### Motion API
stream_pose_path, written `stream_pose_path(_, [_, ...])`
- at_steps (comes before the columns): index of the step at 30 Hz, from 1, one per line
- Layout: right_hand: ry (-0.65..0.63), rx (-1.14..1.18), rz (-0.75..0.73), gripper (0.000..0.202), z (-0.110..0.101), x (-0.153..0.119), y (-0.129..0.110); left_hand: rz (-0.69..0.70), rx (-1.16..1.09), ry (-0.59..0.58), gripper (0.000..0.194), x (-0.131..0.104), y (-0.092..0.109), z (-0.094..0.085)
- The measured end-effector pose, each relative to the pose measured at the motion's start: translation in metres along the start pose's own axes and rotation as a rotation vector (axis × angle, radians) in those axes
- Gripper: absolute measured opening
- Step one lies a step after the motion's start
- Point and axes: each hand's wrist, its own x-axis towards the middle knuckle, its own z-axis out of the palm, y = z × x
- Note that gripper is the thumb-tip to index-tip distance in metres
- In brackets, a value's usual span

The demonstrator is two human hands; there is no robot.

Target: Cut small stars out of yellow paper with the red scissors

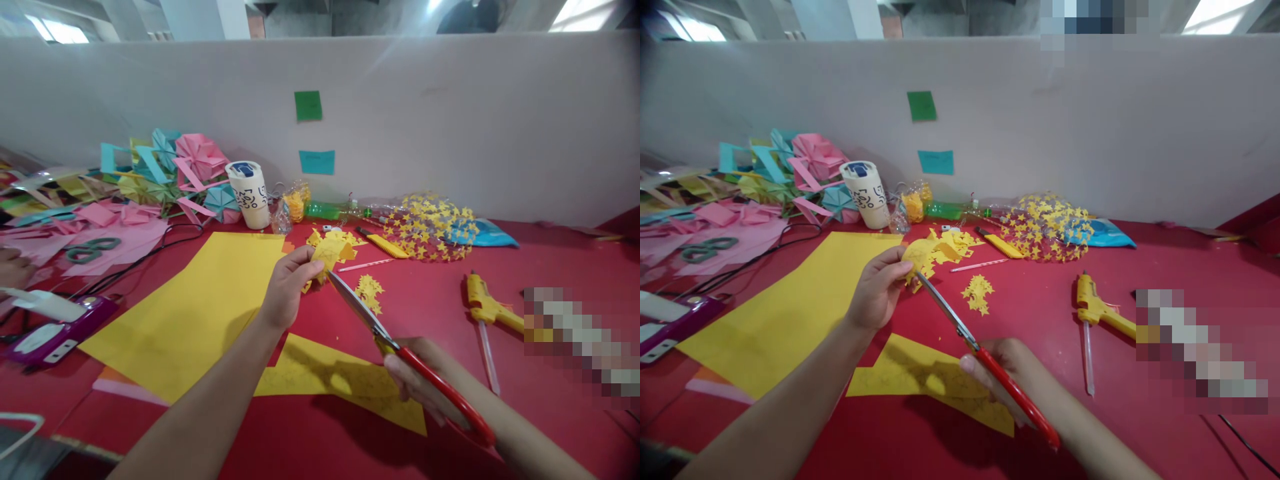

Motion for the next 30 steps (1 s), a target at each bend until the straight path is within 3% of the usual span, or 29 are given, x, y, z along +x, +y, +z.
stream_pose_path(9, [0.03, -0.018, -0.034, 0.057, 0.004, 0.008, 0.018, 0.011, 0.027, -0.054, 0.017, 0.001, 0.003, -0.003])
stream_pose_path(15, [0.057, 0.004, -0.036, 0.055, 0.003, 0.008, 0.013, -0.043, 0.017, -0.145, 0.011, 0.001, 0.003, -0.002])
stream_pose_path(22, [0.109, -0.004, -0.056, 0.054, 0.007, 0.01, 0.019, -0.049, -0.066, -0.005, 0.016, -0.001, 0.004, 0.004])
stream_pose_path(30, [0.0, -0.013, -0.042, 0.062, 0.0, 0.017, 0.034, 0.05, 0.041, -0.065, 0.02, 0.0, 0.0, 0.0])
